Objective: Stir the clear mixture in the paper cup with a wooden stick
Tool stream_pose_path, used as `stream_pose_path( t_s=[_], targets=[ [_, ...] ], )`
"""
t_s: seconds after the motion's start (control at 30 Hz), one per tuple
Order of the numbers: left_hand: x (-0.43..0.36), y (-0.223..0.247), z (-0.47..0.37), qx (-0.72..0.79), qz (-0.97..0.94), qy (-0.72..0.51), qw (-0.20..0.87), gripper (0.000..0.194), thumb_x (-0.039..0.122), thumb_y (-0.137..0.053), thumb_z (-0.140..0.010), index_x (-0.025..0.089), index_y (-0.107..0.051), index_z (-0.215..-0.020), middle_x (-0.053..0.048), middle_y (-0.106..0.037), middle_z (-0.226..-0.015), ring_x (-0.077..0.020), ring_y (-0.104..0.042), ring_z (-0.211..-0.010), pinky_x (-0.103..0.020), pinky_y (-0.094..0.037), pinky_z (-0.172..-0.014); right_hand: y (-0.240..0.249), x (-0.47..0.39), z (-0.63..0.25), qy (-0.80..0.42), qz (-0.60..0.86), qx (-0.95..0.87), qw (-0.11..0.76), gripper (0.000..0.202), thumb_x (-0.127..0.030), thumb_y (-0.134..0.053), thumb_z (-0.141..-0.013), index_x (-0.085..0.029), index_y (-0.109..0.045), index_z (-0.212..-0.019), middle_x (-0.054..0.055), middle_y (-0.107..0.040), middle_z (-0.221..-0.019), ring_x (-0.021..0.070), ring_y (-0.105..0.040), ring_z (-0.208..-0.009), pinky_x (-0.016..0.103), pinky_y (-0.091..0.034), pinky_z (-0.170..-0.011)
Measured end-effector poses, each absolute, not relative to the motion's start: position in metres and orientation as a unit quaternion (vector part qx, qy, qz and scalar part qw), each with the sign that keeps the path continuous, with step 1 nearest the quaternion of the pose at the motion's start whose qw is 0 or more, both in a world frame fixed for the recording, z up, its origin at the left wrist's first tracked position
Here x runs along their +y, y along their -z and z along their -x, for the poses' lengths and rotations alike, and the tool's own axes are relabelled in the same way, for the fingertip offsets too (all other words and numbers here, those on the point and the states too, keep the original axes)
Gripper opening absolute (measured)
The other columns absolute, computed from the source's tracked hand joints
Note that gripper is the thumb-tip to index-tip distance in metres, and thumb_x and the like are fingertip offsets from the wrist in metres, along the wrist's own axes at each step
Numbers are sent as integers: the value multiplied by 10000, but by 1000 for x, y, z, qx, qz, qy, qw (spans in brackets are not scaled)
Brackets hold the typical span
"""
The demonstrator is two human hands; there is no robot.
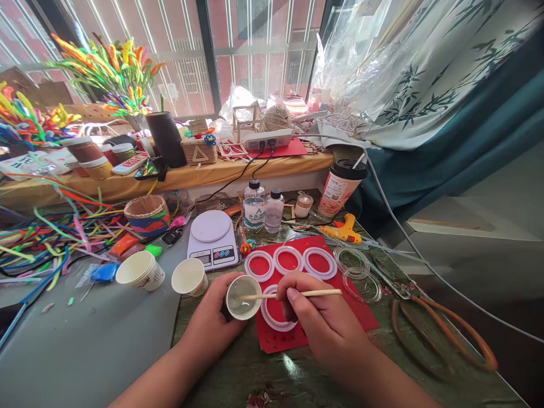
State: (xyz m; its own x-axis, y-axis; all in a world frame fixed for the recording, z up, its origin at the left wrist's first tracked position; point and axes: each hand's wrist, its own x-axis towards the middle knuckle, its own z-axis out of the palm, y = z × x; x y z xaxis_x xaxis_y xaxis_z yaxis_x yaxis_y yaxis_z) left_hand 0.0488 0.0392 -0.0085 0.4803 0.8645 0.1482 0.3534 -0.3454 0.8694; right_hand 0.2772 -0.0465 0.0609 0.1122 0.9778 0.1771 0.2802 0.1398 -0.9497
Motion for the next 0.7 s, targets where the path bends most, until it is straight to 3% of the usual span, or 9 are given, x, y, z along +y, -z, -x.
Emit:
stream_pose_path(
  t_s=[0.7],
  targets=[
    [41,10,-48,395,-773,-308,389,466,262,-792,-952,261,-706,-1411,-131,-780,-1429,-342,-759,-1315,-533,-607,-1164,-65,-51,-275,-299,563,-582,505,318,-314,-454,-1140,-249,-691,-938,-7,-638,-723,189,-594,-646,295,-469,-600]
  ],
)
